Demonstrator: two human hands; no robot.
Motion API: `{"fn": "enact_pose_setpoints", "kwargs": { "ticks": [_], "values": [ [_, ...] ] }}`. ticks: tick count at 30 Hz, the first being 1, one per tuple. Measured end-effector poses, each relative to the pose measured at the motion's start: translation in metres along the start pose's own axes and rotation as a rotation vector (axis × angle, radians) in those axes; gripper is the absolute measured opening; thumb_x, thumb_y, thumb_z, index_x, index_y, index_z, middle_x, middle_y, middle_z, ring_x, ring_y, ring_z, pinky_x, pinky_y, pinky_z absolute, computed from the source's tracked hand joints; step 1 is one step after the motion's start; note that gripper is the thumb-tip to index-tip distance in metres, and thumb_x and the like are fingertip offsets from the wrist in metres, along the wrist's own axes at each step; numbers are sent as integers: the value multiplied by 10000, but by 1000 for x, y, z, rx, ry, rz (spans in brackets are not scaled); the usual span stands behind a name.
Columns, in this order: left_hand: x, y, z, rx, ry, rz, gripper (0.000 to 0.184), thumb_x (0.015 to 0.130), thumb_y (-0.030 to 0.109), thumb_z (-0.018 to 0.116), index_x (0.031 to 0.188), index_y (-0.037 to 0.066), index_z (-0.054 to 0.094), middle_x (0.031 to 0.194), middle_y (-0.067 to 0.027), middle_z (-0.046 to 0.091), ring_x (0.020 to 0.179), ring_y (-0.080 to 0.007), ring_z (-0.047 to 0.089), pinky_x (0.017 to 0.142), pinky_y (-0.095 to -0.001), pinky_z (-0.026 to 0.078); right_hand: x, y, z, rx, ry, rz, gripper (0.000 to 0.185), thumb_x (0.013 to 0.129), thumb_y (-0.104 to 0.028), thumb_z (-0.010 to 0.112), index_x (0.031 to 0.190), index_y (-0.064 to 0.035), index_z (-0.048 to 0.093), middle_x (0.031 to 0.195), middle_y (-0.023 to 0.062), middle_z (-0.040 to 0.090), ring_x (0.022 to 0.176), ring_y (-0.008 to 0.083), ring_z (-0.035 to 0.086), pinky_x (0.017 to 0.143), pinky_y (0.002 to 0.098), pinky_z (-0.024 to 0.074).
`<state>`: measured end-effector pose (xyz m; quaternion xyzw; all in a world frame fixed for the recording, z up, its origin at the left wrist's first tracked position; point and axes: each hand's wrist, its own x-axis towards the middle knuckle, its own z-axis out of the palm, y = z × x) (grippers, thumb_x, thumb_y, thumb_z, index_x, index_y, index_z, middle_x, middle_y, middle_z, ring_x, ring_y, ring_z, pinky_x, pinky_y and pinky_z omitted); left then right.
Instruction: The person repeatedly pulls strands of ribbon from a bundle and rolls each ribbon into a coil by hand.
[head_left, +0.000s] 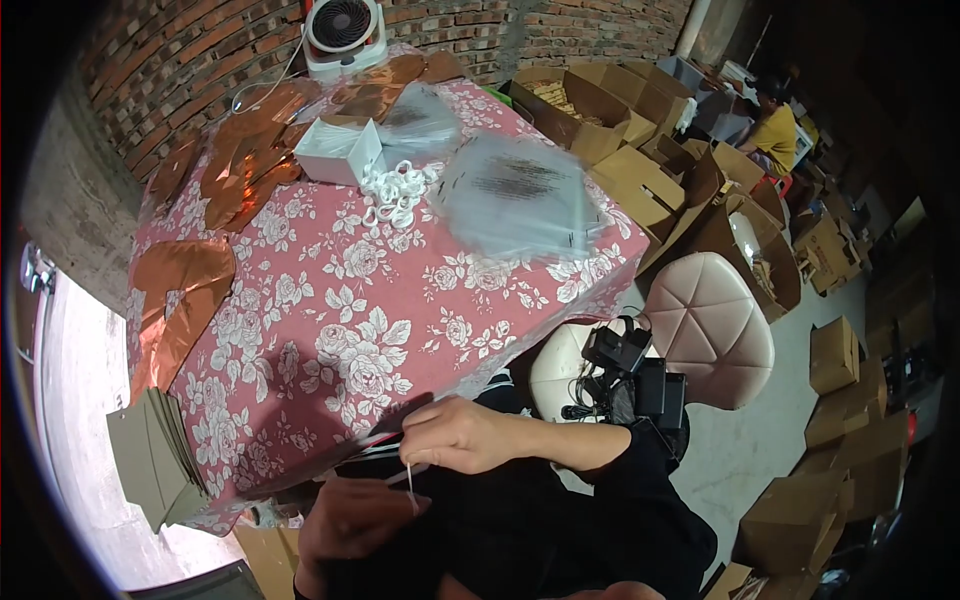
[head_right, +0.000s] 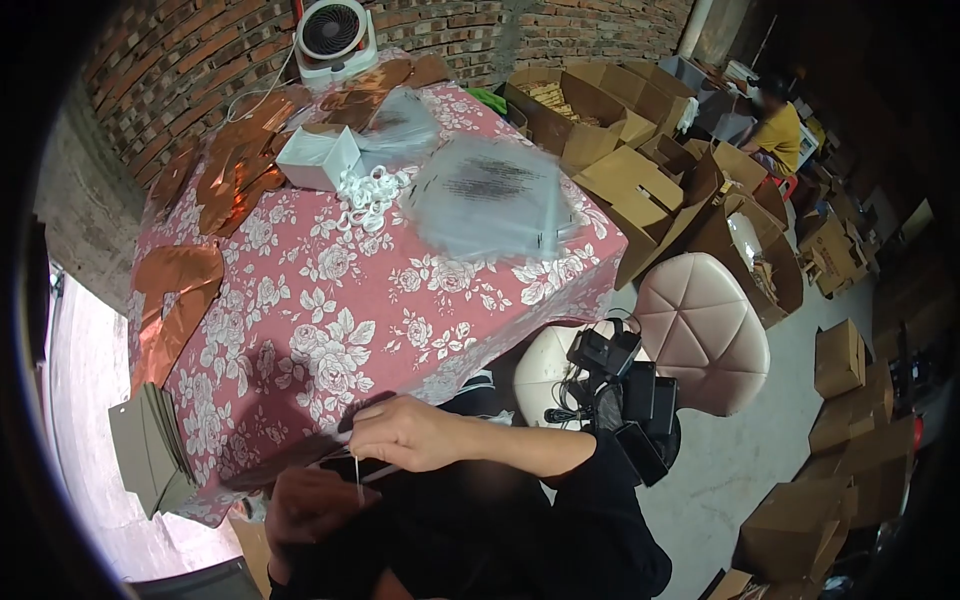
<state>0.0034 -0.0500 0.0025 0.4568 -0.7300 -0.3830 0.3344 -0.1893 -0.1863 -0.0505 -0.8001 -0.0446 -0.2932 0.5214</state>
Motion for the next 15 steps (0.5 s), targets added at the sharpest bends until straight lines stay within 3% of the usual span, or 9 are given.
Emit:
{"fn": "enact_pose_setpoints", "kwargs": {
  "ticks": [3,5,6,8,9,11,12,14,15],
  "values": [
    [-1,-3,4,-204,144,214,211,724,6,675,929,28,724,779,-92,695,649,-253,648,586,-325,487,-2,-1,13,56,-213,-35,215,957,-104,510,766,-7,495,717,137,481,669,323,520,607,407,432],
    [-3,-2,3,61,385,-129,220,733,12,675,946,26,727,815,-111,708,686,-251,671,615,-315,507,-1,-5,16,150,-168,-179,185,972,-101,494,830,1,556,790,138,561,695,319,545,619,394,448],
    [-2,-1,2,62,383,-130,220,733,12,675,946,26,727,815,-111,708,686,-251,671,615,-315,507,2,-10,9,205,-146,-206,181,975,-103,498,857,8,579,821,138,588,703,317,553,624,391,454],
    [0,0,0,143,81,-75,248,729,12,672,972,13,722,842,-115,714,703,-252,679,625,-308,509,0,-8,-4,211,-70,-116,180,979,-104,509,887,16,606,876,130,624,718,309,567,636,391,464],
    [-1,0,-1,145,83,-76,248,729,12,672,972,13,722,842,-115,714,703,-252,679,625,-308,509,1,-7,-7,139,-57,-40,154,958,-99,548,870,11,610,814,123,596,711,300,567,630,395,459],
    [-2,0,-2,-147,-95,79,264,723,19,678,985,13,711,868,-110,715,718,-267,677,643,-321,512,-3,2,5,71,-44,-36,152,954,-96,546,860,8,604,789,121,576,710,300,565,625,396,453],
    [-2,2,-2,-147,-94,78,264,723,19,678,985,13,711,868,-110,715,718,-267,677,643,-321,512,-5,6,11,5,-28,-29,150,950,-94,544,851,6,598,764,119,557,709,300,563,620,396,448],
    [-3,5,0,-251,228,34,265,744,7,661,1006,11,695,913,-114,711,758,-282,678,664,-321,512,-9,8,19,33,-182,-54,186,961,-98,502,813,2,553,758,127,542,706,312,556,617,405,447],
    [-2,5,1,-250,228,31,265,744,7,661,1006,11,695,913,-114,711,758,-282,678,664,-321,512,-7,4,19,77,-170,-84,176,962,-99,511,828,1,566,765,127,554,703,309,555,616,402,448]
  ]
}}
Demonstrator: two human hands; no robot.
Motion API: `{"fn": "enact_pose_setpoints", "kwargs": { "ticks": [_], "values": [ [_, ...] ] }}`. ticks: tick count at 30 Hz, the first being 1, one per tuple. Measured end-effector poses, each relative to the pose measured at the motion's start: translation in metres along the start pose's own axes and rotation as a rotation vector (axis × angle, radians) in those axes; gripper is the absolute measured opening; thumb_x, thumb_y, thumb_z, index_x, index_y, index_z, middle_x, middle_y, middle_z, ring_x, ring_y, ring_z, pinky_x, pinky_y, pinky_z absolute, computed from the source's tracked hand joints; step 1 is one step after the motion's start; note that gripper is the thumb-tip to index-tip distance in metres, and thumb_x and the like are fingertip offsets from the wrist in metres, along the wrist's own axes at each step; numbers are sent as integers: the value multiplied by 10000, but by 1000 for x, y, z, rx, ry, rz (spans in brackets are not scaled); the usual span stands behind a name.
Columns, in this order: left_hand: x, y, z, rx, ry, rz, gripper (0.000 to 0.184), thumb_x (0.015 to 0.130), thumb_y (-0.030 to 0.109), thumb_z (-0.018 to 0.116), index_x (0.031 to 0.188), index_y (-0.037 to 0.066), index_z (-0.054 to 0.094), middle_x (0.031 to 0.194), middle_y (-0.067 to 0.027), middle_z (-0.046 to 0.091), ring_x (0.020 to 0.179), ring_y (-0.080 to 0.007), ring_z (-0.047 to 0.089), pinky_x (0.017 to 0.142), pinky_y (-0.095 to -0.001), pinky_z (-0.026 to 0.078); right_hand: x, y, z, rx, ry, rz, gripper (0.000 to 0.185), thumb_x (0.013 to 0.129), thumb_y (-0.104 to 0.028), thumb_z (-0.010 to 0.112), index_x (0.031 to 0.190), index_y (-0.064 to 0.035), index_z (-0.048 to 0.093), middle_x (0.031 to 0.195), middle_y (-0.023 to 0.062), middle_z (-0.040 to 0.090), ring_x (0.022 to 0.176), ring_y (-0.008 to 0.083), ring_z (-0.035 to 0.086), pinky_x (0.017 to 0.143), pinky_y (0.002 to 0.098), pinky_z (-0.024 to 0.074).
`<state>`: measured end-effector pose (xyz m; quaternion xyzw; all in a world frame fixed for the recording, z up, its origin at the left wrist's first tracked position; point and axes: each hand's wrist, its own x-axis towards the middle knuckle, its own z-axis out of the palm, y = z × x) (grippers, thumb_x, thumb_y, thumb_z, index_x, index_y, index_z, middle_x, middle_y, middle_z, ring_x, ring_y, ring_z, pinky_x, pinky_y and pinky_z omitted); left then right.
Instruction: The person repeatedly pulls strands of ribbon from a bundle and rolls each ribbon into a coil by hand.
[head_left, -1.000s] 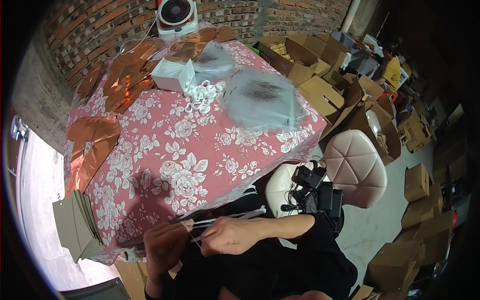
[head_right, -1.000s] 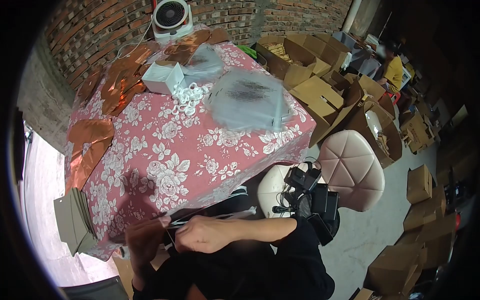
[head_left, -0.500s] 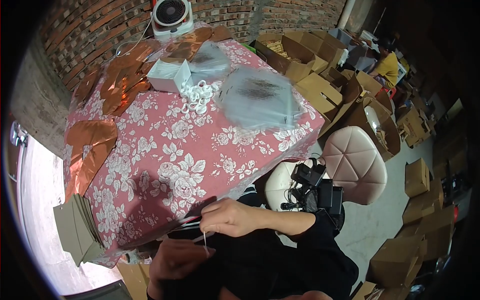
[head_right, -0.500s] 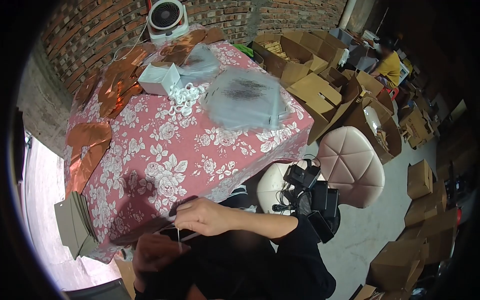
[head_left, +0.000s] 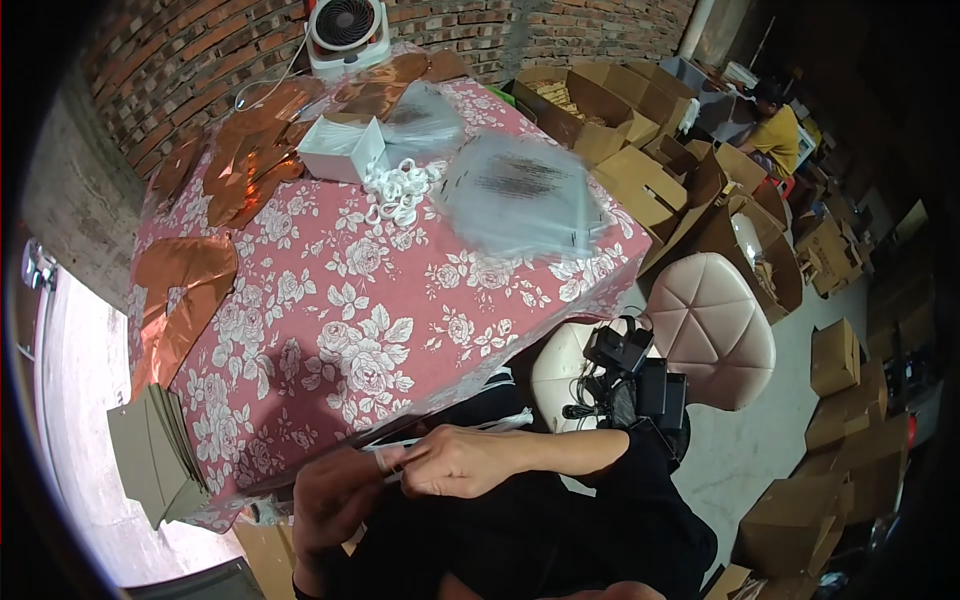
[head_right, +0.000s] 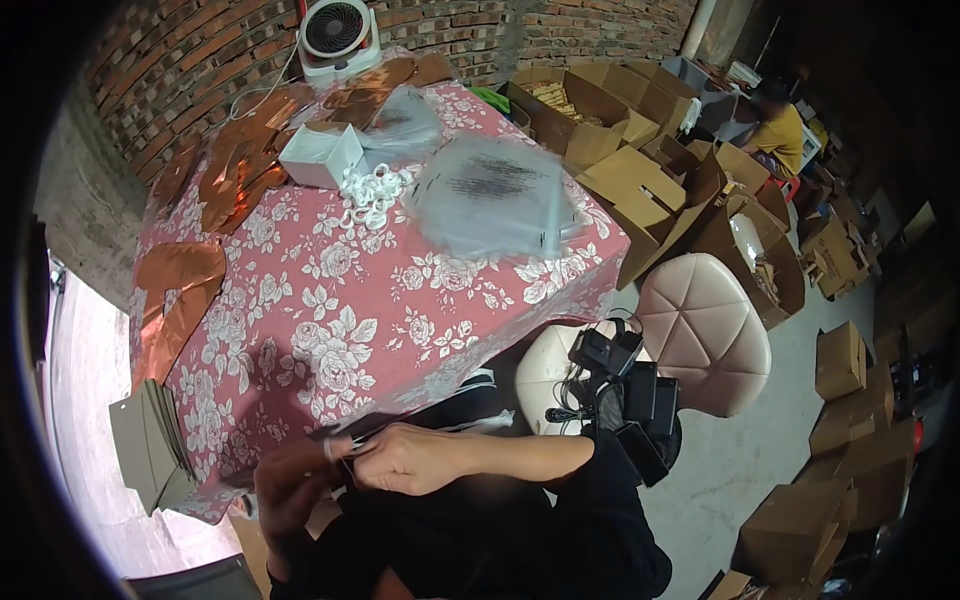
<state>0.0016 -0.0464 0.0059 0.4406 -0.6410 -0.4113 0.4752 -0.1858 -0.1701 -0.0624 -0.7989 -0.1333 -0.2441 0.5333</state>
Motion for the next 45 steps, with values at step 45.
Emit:
{"fn": "enact_pose_setpoints", "kwargs": {
  "ticks": [45],
  "values": [
    [1,-5,-18,-226,-401,23,449,727,110,697,1141,-52,636,880,-114,652,719,-179,627,630,-281,477,3,-7,-16,-5,101,85,144,939,-87,545,829,-5,590,722,103,542,711,243,574,638,350,452]
  ]
}}
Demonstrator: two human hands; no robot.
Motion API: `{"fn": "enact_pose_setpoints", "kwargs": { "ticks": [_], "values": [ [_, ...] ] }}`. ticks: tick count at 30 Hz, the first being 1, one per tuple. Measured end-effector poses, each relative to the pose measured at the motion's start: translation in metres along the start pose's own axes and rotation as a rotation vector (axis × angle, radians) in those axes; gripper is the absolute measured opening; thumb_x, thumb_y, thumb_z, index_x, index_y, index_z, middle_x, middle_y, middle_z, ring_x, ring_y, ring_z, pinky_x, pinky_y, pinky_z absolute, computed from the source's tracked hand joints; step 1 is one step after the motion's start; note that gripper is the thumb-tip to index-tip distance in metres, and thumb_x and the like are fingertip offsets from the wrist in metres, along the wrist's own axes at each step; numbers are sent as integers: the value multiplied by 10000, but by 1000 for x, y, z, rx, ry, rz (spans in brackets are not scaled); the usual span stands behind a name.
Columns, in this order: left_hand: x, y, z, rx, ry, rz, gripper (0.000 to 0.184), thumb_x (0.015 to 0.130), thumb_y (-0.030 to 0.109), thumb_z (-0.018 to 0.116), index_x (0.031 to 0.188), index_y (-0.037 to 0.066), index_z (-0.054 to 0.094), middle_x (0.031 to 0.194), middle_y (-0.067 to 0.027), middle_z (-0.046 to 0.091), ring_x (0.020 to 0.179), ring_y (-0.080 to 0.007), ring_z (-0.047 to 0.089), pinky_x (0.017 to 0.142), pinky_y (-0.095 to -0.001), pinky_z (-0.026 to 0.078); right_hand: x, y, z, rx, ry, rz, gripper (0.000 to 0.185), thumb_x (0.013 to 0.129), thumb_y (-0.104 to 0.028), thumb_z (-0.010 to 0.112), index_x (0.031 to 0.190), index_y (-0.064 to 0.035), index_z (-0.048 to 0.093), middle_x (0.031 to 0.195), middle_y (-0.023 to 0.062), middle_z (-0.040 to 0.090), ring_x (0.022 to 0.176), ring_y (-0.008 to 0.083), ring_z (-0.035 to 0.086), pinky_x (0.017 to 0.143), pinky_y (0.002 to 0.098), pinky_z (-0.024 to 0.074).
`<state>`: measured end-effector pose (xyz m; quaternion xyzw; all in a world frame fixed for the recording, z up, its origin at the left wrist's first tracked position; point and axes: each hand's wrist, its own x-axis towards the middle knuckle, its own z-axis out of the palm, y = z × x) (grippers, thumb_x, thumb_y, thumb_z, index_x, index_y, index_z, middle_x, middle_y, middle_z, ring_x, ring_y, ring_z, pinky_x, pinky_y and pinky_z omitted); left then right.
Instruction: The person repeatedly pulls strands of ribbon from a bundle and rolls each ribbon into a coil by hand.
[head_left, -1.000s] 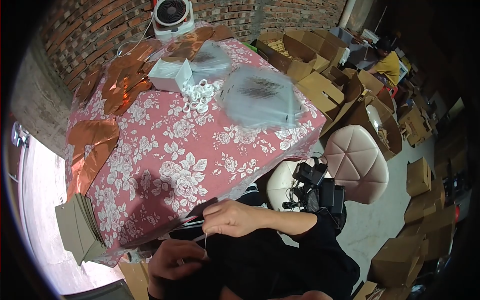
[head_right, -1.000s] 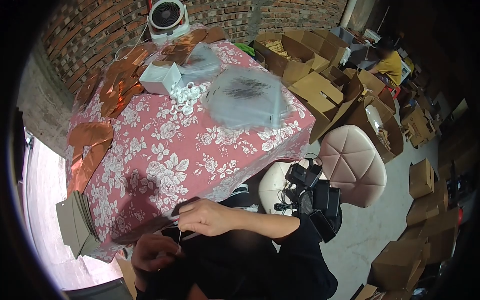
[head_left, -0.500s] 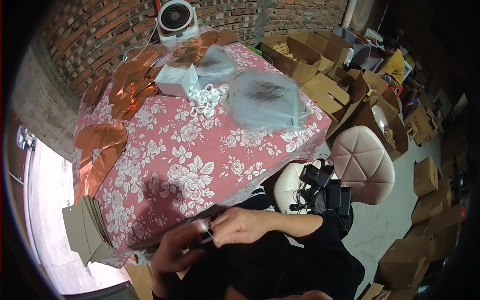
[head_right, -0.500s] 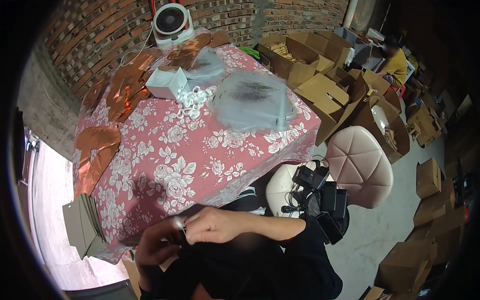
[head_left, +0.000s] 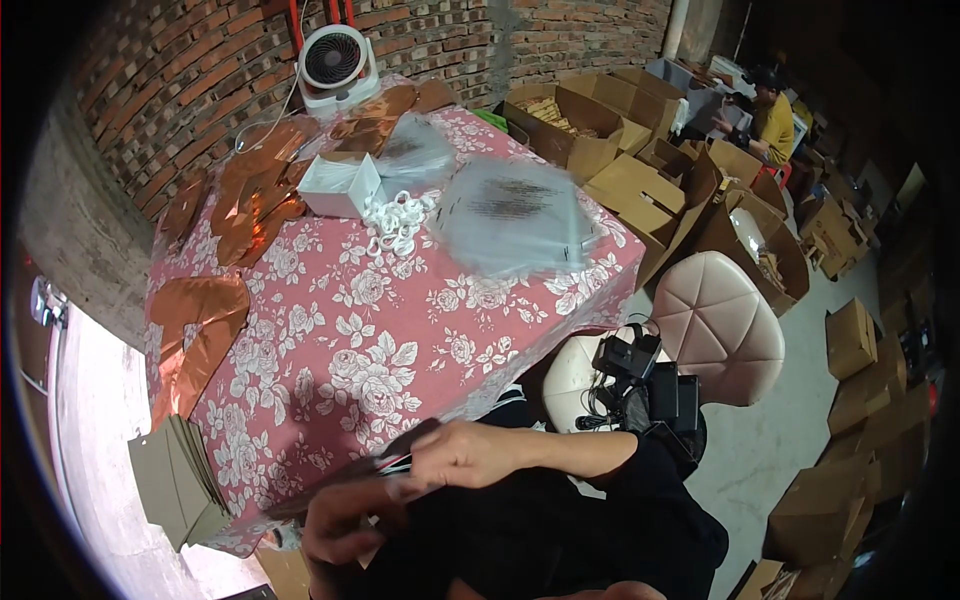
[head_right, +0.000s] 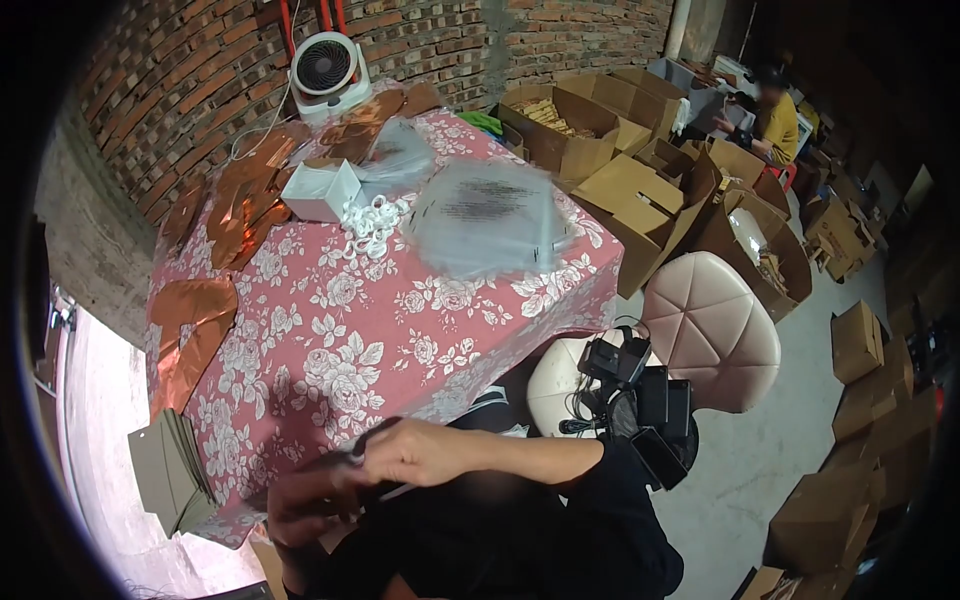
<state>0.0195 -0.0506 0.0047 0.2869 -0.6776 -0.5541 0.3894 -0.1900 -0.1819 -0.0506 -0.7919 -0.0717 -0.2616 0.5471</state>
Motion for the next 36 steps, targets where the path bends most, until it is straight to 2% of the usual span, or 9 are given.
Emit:
{"fn": "enact_pose_setpoints", "kwargs": {
  "ticks": [2,6,8,11,14,18,21,28,36],
  "values": [
    [7,13,13,180,444,-273,432,731,112,682,1132,-46,646,906,-126,666,765,-194,656,636,-293,482,-2,2,4,68,-81,-37,150,944,-92,540,832,-10,596,732,99,559,724,242,585,650,350,461],
    [-5,-8,-7,200,-93,-125,444,703,109,685,1113,-55,640,924,-131,664,715,-173,623,617,-278,466,1,0,-6,54,56,-21,147,961,-103,544,900,11,614,771,113,575,713,274,570,637,359,451],
    [-3,-1,3,22,-17,-34,399,711,90,701,1080,-51,645,925,-136,669,705,-189,621,614,-281,468,0,4,1,2,21,-5,154,963,-105,547,884,13,606,753,119,561,707,277,567,636,369,446],
    [4,7,26,162,637,-237,397,736,156,658,1066,-65,651,965,-164,698,770,-211,658,647,-308,488,-1,-2,5,157,-89,-34,181,970,-126,553,869,15,602,759,123,577,710,281,569,642,379,452],
    [-17,-26,7,469,140,123,492,724,156,639,1157,-75,620,966,-161,694,716,-181,623,638,-298,478,-1,-2,-2,187,90,-8,192,974,-137,553,867,15,603,765,124,584,708,288,567,643,377,454],
    [-3,-1,10,-151,145,-87,485,731,95,676,1190,-53,615,943,-161,684,714,-173,620,636,-298,479,-5,7,8,37,2,39,166,971,-124,552,888,7,613,764,110,590,692,276,571,633,360,458],
    [4,-4,9,299,290,-296,437,752,80,679,1164,-58,630,869,-134,654,727,-157,627,637,-284,474,-2,5,6,75,18,-29,148,969,-107,549,903,7,615,791,106,608,696,267,587,637,353,467],
    [-1,-8,15,-77,277,-231,365,774,80,666,1117,-42,633,865,-127,647,710,-151,605,638,-278,464,-7,14,13,85,58,63,124,958,-86,564,973,19,628,818,116,621,695,279,600,645,360,482],
    [10,-20,23,572,414,-233,155,784,0,654,930,-9,605,847,-145,651,651,-218,609,585,-286,461,-10,12,7,-41,175,121,94,926,-53,581,956,1,652,834,108,640,729,275,639,628,356,488]
  ]
}}
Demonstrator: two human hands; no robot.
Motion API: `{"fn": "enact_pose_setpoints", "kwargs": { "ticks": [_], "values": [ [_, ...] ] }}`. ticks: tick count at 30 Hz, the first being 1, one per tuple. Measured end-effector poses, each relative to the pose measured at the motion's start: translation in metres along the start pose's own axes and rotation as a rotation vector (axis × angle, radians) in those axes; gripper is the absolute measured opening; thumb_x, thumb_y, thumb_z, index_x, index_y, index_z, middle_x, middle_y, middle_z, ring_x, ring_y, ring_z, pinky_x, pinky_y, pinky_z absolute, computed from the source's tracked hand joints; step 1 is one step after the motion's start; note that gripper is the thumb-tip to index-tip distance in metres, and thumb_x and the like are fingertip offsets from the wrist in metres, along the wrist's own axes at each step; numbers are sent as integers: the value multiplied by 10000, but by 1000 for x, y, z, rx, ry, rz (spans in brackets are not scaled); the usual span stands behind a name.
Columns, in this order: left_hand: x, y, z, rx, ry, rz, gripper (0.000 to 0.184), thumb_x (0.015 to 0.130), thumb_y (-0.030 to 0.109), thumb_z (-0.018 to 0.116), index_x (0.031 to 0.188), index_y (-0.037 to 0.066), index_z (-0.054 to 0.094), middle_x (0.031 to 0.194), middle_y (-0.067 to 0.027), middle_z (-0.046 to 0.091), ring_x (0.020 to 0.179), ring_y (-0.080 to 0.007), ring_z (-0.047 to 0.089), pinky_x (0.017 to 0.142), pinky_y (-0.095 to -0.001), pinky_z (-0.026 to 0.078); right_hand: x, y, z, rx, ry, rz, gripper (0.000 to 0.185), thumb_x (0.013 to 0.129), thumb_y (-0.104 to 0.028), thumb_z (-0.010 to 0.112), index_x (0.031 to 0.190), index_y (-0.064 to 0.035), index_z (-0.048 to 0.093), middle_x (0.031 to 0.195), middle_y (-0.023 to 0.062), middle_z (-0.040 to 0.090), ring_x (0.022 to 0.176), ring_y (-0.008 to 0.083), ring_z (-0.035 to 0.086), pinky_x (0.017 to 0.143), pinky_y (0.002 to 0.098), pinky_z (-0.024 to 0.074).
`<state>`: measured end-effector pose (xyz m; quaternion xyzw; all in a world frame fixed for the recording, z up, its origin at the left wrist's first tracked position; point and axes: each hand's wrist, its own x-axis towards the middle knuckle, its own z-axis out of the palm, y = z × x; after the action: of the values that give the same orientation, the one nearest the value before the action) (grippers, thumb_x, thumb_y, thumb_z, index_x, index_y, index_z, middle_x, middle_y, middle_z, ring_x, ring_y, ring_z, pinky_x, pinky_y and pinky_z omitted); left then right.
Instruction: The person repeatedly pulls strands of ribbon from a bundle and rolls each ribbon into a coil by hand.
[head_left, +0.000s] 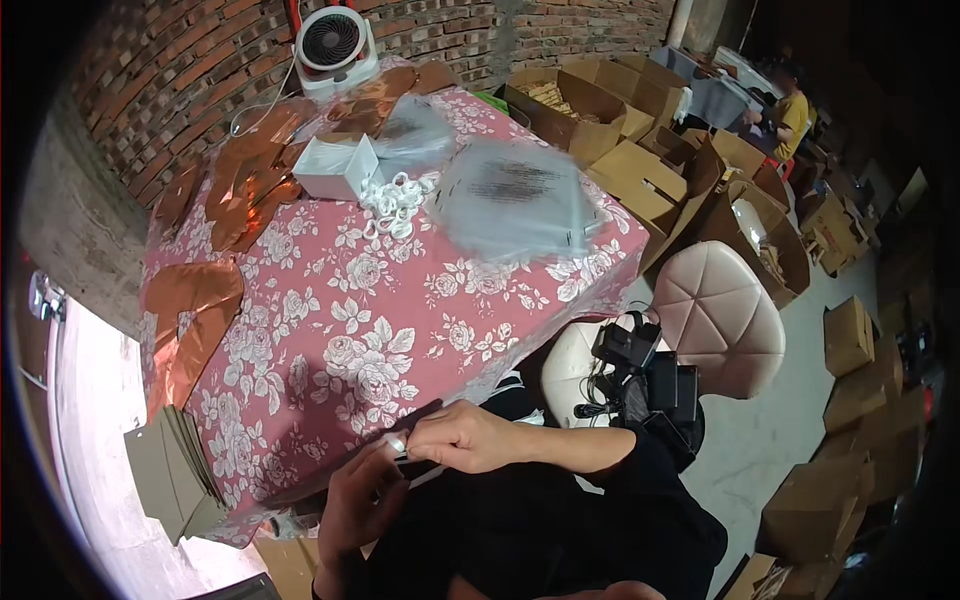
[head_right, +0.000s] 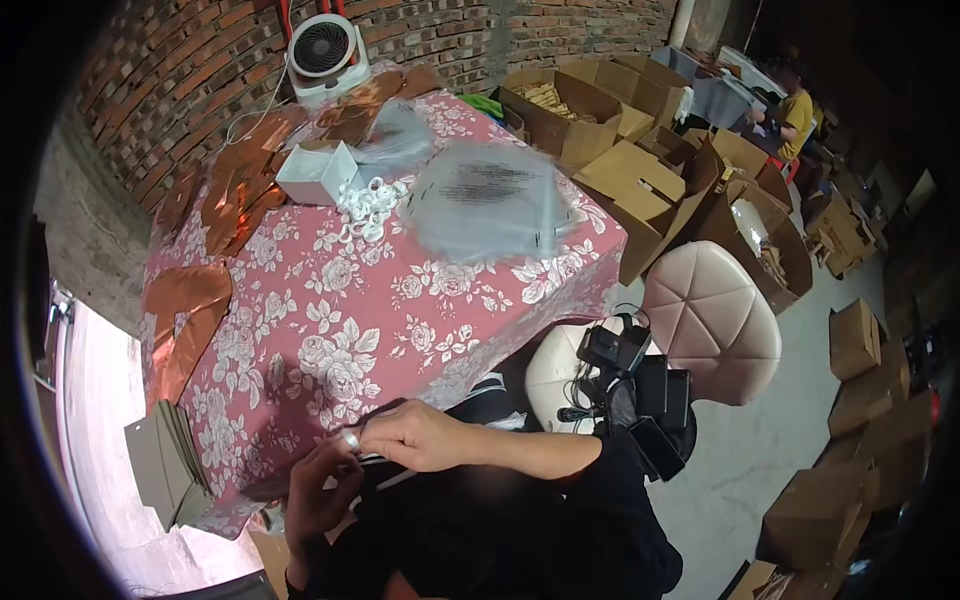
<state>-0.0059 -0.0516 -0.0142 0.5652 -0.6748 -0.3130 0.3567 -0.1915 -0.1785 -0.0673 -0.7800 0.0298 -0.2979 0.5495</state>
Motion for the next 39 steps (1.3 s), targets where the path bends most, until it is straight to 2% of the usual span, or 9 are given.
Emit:
{"fn": "enact_pose_setpoints", "kwargs": {
  "ticks": [7,9,13,17,25,30,34,38,39],
  "values": [
    [-4,-1,6,-99,-43,-63,104,801,-11,678,896,-21,635,795,-112,650,611,-194,594,568,-282,450,-2,7,6,-215,-39,-7,71,896,-58,569,878,-2,609,792,95,607,703,293,610,619,375,484],
    [-8,10,5,-675,-10,-265,67,835,8,666,890,-30,675,781,-57,661,618,-111,569,558,-243,421,-5,10,12,-136,-53,64,68,892,-56,565,869,-4,603,794,93,606,708,297,608,621,376,485],
    [-9,0,9,-636,172,-374,99,889,64,646,900,-21,696,741,0,628,637,-39,516,561,-193,373,-3,6,14,-91,266,58,167,916,-127,607,1051,-30,593,873,121,598,739,268,620,653,348,484],
    [-4,2,11,-474,79,-413,155,891,102,622,833,-27,685,700,-51,644,568,-68,526,525,-217,397,3,-15,4,-205,27,-75,190,892,-140,656,1048,-66,578,873,84,578,744,264,625,633,352,485],
    [-3,13,-4,-827,-127,-522,217,924,131,559,947,-51,674,683,-39,611,566,-65,508,516,-194,370,7,-15,3,-148,-117,-77,129,911,-157,626,913,-70,529,788,62,570,709,270,611,599,381,474],
    [-6,11,-2,-985,104,-451,219,933,140,555,1008,-42,650,681,-31,592,561,-68,498,525,-198,371,14,-19,1,-195,-150,-7,116,924,-144,602,888,-69,522,799,73,581,693,288,605,617,372,475],
    [-23,-11,-3,-979,353,-242,216,937,111,538,1067,-39,624,691,-20,583,571,-72,498,543,-204,380,32,-21,-29,-218,83,51,45,928,-54,593,886,-60,576,793,14,617,676,93,580,587,253,463],
    [-40,-20,-9,-963,277,-310,182,942,95,529,1007,-27,647,686,-8,571,589,-63,500,556,-198,383,87,-9,-87,-494,475,215,142,935,-92,576,807,-31,576,673,18,602,583,70,529,535,251,431],
    [-41,-19,-8,-964,283,-317,182,942,95,529,1007,-27,647,686,-8,571,589,-63,500,556,-198,383,104,-2,-100,-597,539,55,147,941,-99,573,820,-15,574,684,27,611,580,74,526,534,249,426]
  ]
}}
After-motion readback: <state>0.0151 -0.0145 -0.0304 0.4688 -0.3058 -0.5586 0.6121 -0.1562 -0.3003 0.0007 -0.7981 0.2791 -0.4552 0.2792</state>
